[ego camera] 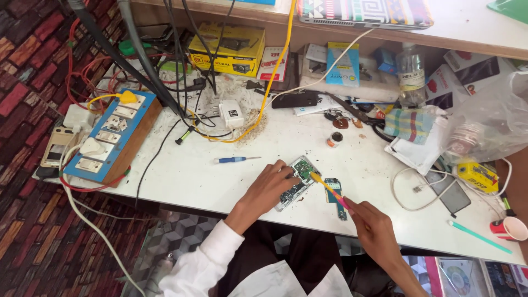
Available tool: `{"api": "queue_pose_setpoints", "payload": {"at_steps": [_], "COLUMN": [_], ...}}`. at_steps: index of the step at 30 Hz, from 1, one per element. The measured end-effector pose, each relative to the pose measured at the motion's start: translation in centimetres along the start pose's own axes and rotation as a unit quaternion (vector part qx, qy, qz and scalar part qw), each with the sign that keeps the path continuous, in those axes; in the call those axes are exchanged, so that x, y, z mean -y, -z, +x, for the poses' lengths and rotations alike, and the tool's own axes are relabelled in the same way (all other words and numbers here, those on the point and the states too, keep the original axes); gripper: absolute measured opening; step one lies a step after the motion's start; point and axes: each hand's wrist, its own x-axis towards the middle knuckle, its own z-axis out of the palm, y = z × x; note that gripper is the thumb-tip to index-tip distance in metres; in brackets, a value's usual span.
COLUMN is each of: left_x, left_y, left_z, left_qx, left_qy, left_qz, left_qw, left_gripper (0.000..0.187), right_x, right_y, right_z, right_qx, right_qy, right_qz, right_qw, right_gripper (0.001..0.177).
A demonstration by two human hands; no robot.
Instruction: The person uses a hot air gun to heat a circuit board and then brushes it with a toothbrush. They repeat the heating and brushing process on different areas of the board.
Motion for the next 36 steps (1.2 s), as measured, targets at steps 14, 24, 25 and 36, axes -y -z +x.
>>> {"api": "queue_pose_setpoints", "payload": {"at_steps": [14, 24, 25, 36], "left_x": [0.5, -0.5, -0.5, -0.7], "left_y": [0.9, 0.7, 0.7, -1.0], "left_z": [2.6, -1.1, -1.5, -2.6], "left_qx": [0.074, -0.002, -0.021, -0.095], "left_qy": [-0.006, 0.027, 0.033, 0.104], "left_qz": [0.092, -0.004, -0.003, -0.057], "left_qw": [0.993, 1.000, 0.999, 0.988], "left_gripper": [0.040, 0.034, 0.033, 0.045], "right_x": [-0.4, -0.6, -0.4, 0.0], "right_y": [0.3, -2.4, -2.7, -2.4], "right_z": [-0.7, 1.7, 1.8, 1.2], "right_qx": [0.008, 0.087, 0.090, 0.085], "right_qy": [0.013, 0.015, 0.018, -0.008], "right_qz": [0.019, -0.013, -0.009, 0.010], "right_qw": [1.000, 0.996, 0.996, 0.996], "right_gripper": [0.033, 0.040, 0.041, 0.038]}}
